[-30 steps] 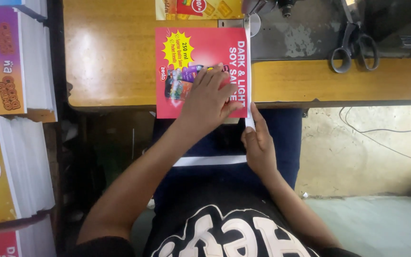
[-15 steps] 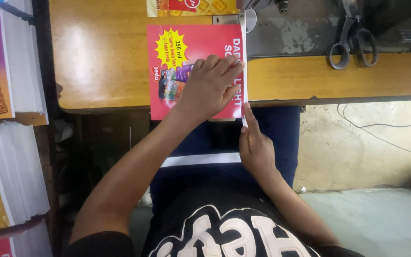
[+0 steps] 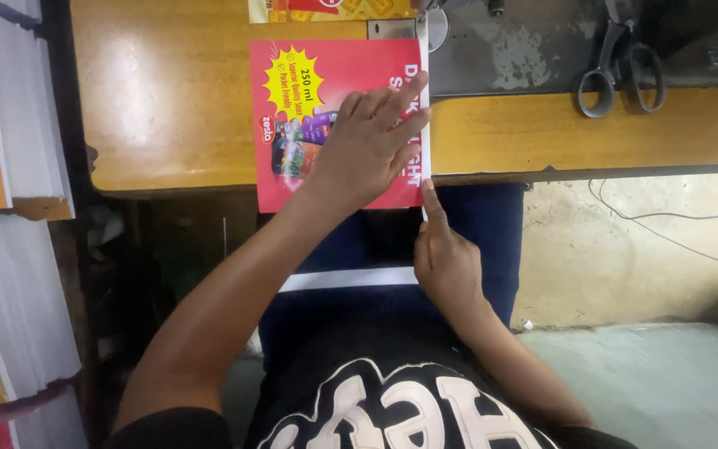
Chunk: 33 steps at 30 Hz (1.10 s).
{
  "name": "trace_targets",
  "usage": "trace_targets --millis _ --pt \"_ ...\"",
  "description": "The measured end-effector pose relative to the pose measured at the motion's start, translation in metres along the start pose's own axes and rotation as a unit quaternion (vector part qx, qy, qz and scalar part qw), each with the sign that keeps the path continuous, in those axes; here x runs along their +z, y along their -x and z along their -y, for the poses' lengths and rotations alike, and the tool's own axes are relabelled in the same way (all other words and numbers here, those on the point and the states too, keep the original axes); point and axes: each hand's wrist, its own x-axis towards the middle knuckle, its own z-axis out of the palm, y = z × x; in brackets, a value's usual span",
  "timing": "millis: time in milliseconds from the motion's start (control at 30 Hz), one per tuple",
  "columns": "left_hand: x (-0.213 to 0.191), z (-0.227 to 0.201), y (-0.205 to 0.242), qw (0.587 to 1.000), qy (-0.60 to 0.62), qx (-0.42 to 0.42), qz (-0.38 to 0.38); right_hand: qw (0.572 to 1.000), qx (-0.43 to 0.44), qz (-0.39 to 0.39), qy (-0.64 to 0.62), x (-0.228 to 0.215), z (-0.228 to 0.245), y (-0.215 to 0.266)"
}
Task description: The person sews a white strip of material onto the edge of various printed paper sheets using a sewing machine. They handle different sheets, including those with soy sauce and snack advertisements, feeding them through the machine one by one.
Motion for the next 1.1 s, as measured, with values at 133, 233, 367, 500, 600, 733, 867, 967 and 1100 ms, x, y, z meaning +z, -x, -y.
trace_targets --millis 133,233,367,500,600,733,867,967,1100 --pt "-0.007 -0.003 -0.009 1.000 -0.020 0.017 -0.016 1.000 0.017 0.011 0.017 -0.005 0.004 -0.003" --pt "-0.005 -0.003 -0.013 1.000 -0.026 0.009 -0.005 1.000 0.022 0.015 0.011 -0.006 0.004 -0.002" --pt "-0.003 0.005 -0.017 1.000 -0.009 -0.002 -0.012 1.000 -0.010 -0.005 0.003 -0.006 0.004 -0.004" --pt "0.000 0.010 -0.027 0.999 -0.020 0.009 -0.035 1.000 0.018 0.008 0.011 -0.006 0.002 -0.010" --pt "0.003 0.015 -0.031 1.000 -0.019 -0.003 -0.012 0.999 -0.034 -0.036 -0.001 -0.006 -0.001 -0.011" --pt "0.001 0.018 -0.037 0.999 -0.008 0.004 -0.034 0.999 -0.027 -0.036 0.005 -0.010 0.000 -0.017" --pt "-0.002 0.018 -0.040 0.999 -0.021 0.015 -0.041 0.999 -0.042 -0.033 0.012 -0.017 0.002 -0.024" --pt "0.011 0.020 -0.036 0.999 -0.015 0.027 -0.039 0.996 -0.045 -0.065 0.031 -0.024 0.009 -0.029" --pt "0.025 0.017 -0.023 0.997 0.028 0.058 -0.040 0.993 -0.046 -0.097 0.046 -0.029 0.012 -0.032"
